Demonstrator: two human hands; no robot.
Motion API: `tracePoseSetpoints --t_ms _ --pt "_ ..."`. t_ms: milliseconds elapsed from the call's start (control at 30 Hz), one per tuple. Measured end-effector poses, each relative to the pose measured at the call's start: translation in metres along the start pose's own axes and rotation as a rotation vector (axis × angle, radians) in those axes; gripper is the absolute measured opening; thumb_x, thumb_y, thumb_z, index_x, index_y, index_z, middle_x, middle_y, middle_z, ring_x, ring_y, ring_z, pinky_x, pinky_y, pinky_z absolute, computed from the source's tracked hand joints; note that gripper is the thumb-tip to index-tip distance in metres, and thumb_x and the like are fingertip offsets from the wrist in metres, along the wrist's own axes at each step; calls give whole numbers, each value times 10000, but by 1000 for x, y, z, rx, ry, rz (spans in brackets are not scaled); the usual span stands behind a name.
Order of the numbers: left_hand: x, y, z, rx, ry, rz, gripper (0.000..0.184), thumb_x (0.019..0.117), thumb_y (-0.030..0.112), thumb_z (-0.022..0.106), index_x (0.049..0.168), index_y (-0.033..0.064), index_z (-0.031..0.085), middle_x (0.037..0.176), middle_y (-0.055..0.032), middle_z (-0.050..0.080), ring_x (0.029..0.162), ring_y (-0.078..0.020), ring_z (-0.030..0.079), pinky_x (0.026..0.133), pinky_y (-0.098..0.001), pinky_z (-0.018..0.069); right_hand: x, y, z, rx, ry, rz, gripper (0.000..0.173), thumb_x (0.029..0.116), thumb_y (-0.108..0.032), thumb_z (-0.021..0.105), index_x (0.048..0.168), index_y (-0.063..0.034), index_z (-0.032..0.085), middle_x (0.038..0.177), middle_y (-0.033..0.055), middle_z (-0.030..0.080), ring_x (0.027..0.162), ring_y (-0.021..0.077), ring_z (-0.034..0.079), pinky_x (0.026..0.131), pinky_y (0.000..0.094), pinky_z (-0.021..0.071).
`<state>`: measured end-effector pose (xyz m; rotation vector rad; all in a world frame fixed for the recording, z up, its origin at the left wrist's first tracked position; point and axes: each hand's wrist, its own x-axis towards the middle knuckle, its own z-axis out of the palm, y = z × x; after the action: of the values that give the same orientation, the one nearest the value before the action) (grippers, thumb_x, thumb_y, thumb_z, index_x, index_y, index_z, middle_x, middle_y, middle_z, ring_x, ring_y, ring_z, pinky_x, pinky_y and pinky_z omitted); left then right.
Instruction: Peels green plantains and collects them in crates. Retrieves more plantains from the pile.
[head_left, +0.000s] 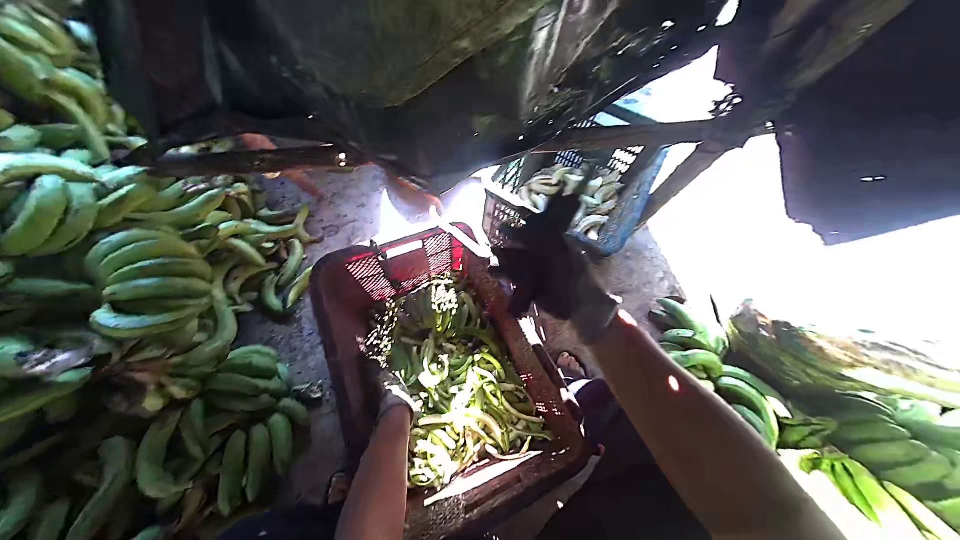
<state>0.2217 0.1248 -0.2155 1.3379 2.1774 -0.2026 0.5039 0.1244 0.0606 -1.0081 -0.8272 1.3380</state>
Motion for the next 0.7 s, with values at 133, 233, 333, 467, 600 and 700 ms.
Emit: tracePoseSetpoints --t_ms 133,233,333,467,600,700 --pt "-25 36 -58 388 -171 117 543 944 343 643 1383 30 575 1435 -230 540 1359 -373 496 1096 -554 420 11 10 26 -431 -109 286 343 1036 -236 599 1343 -91 558 1058 72 671 872 148 672 774 347 585" --pt "-51 46 -124 362 -339 349 513 965 395 631 1277 -11 610 1295 -255 617 1235 -415 583 1016 -633 443 23 15 31 -886 -165 333 389 1025 -351 619 1292 -68 604 1078 144 679 961 257 658 863 503 533" --pt "-93 43 -184 78 -380 534 518 945 324 690 1379 70 566 1282 -201 630 1193 -360 601 1010 -601 453 24 26 27 -830 -219 370 399 1030 -341 615 1306 -53 597 1123 144 668 1003 235 638 893 476 521" --pt "-137 36 -233 -161 -412 848 490 878 228 800 1326 144 622 1211 -52 673 1099 -142 639 982 -387 519 8 23 36 -258 -246 512 302 1036 -250 585 1283 -75 586 1002 84 679 852 171 683 747 376 603" --pt "-149 20 -233 -826 -304 834 428 942 155 705 1355 130 595 1085 -31 703 902 -96 673 803 -281 576 -7 22 59 -106 -131 314 219 1042 -281 567 1182 -122 621 856 30 679 647 107 641 545 268 556" --pt "-151 23 -200 -1401 -472 639 462 1051 334 535 1466 144 460 1231 -115 647 1062 -252 667 887 -449 589 -18 30 77 -199 -5 117 243 1058 -290 552 1242 -143 609 904 24 672 675 90 626 559 269 547"
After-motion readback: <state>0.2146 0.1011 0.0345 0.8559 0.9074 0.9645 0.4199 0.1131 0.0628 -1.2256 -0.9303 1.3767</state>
